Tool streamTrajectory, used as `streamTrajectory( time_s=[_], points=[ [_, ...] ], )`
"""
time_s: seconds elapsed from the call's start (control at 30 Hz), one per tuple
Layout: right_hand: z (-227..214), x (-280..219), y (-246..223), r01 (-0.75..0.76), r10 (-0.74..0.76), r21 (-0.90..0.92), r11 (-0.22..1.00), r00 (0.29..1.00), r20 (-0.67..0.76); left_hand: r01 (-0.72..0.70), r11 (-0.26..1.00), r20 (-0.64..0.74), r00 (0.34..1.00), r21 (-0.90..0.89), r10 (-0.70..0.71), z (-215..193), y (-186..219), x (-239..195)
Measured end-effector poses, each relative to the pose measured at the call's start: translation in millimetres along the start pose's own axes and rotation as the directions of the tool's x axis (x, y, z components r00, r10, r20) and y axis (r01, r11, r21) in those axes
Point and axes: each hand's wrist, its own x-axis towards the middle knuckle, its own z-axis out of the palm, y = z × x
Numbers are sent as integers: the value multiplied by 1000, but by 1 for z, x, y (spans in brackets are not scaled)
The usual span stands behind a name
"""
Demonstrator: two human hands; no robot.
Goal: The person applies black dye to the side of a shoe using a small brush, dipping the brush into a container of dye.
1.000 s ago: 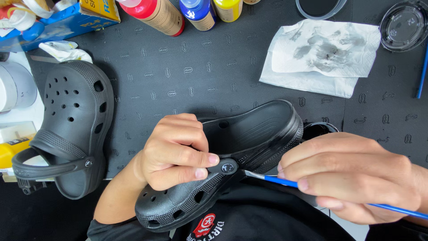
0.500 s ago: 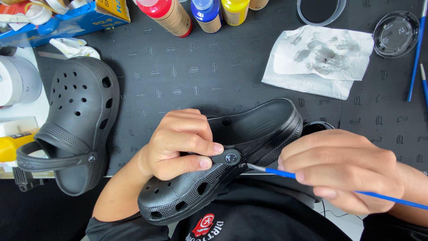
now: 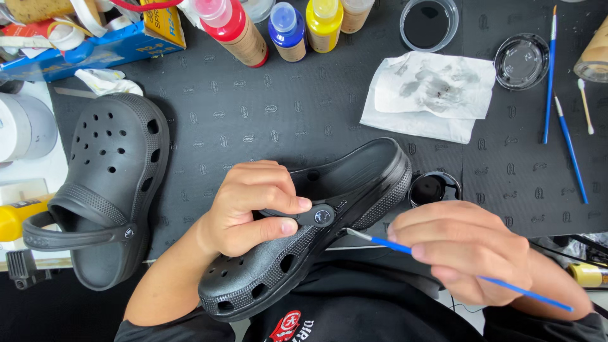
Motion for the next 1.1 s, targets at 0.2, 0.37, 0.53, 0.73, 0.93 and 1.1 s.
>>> streamTrajectory(
  time_s=[0.2, 0.37, 0.53, 0.73, 0.93, 1.1],
  points=[
    [2, -34, 6, -181, 103, -154, 971, 904, -416, 1, 1000, -39, 999, -27, -2, -4, -5, -6],
    [11, -20, 7, -76, 135, 161, 984, 908, -396, -8, 998, -63, 998, -67, 4, -8, -2, 3],
    [23, -23, -9, -239, 296, 191, 952, 876, -380, -13, 1000, -56, 998, -23, 11, -4, 2, -2],
    [17, -41, -6, -309, 308, 103, 945, 743, -595, 1, 1000, -74, 997, 12, 0, 4, 9, -4],
    [26, -46, -12, -242, 289, 158, 957, 793, -536, -34, 998, -55, 998, 57, 37, 9, 11, -6],
    [15, -46, 0, -296, 285, 78, 952, 766, -577, -63, 996, -36, 997, 65, 65, 7, 15, -2]
  ],
)
